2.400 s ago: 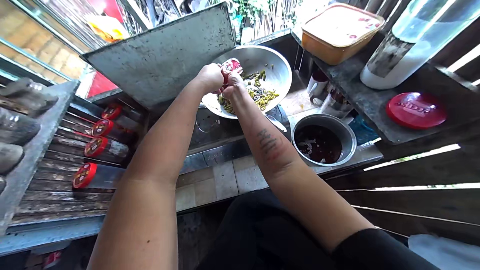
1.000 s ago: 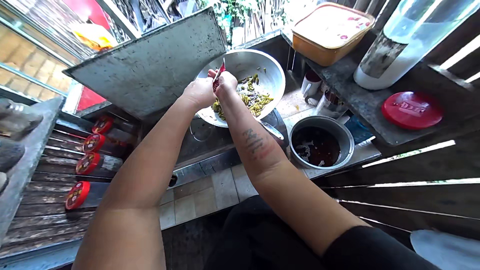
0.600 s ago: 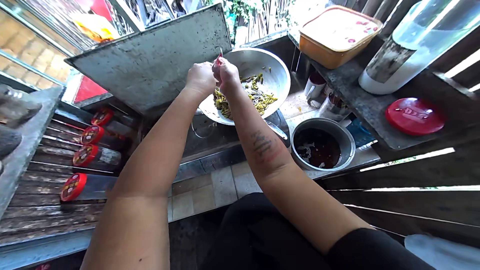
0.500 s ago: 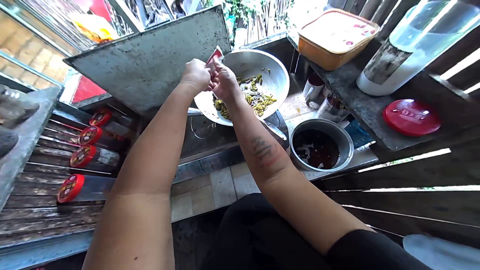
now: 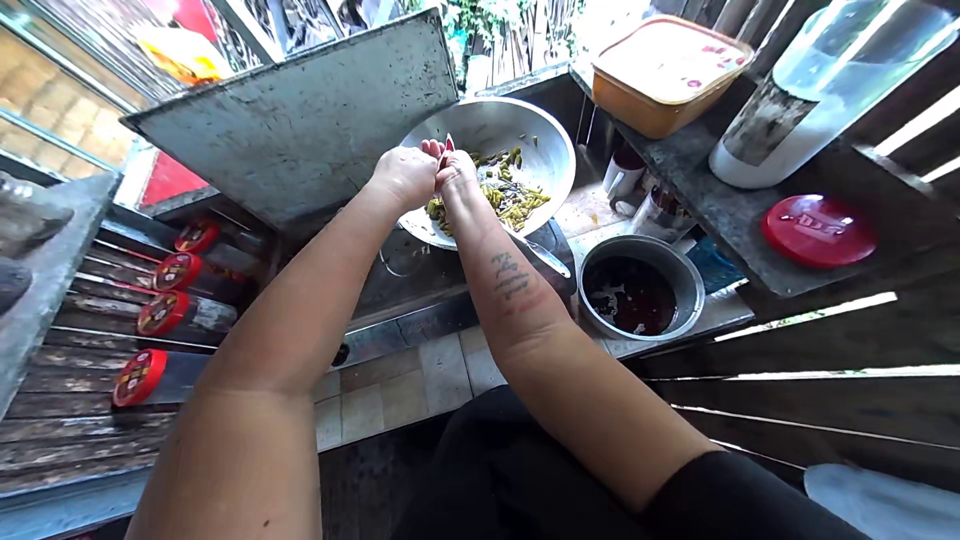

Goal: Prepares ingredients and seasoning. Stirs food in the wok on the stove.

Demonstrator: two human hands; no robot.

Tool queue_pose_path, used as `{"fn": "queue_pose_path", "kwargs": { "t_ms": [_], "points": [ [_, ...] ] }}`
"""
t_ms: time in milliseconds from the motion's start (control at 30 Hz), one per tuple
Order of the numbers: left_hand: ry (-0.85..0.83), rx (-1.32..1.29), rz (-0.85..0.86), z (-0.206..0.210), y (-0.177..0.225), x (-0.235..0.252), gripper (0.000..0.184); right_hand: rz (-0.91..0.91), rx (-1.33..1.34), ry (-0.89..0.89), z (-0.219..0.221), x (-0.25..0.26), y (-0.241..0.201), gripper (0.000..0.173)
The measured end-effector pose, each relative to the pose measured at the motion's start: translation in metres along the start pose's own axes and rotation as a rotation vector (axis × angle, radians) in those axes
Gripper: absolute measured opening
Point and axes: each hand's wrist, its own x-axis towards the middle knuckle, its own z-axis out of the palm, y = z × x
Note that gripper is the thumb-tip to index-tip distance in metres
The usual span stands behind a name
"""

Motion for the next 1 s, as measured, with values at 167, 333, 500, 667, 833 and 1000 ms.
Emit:
{"fn": "queue_pose_path", "kwargs": {
  "t_ms": [167,333,500,667,833,1000],
  "points": [
    [0.011,0.035,0.052,0.004,-0.002,-0.004,0.017,-0.016,0.076,0.155,0.006,-0.009,-0.001,0.016],
    [-0.003,0.047,-0.098,-0.012,0.01,-0.007,0.021,-0.235,-0.928,-0.149,-0.009,-0.026,-0.011,0.021],
    [-0.04,-0.055,-0.209,-0.031,0.005,-0.007,0.021,-0.571,-2.344,-0.23,0.0,-0.095,-0.072,0.04],
    [0.088,-0.566,-0.19,-0.006,-0.039,-0.01,0.03,-0.404,-3.056,0.045,-0.056,-0.144,-0.111,0.062],
    [0.241,-1.155,-0.19,0.015,-0.063,-0.044,0.022,-0.342,-2.946,0.077,-0.092,-0.129,-0.124,0.049],
    [0.473,-1.614,-0.097,0.023,-0.091,-0.112,0.019,-0.545,-2.916,0.17,-0.073,-0.128,-0.085,0.044]
  ]
}}
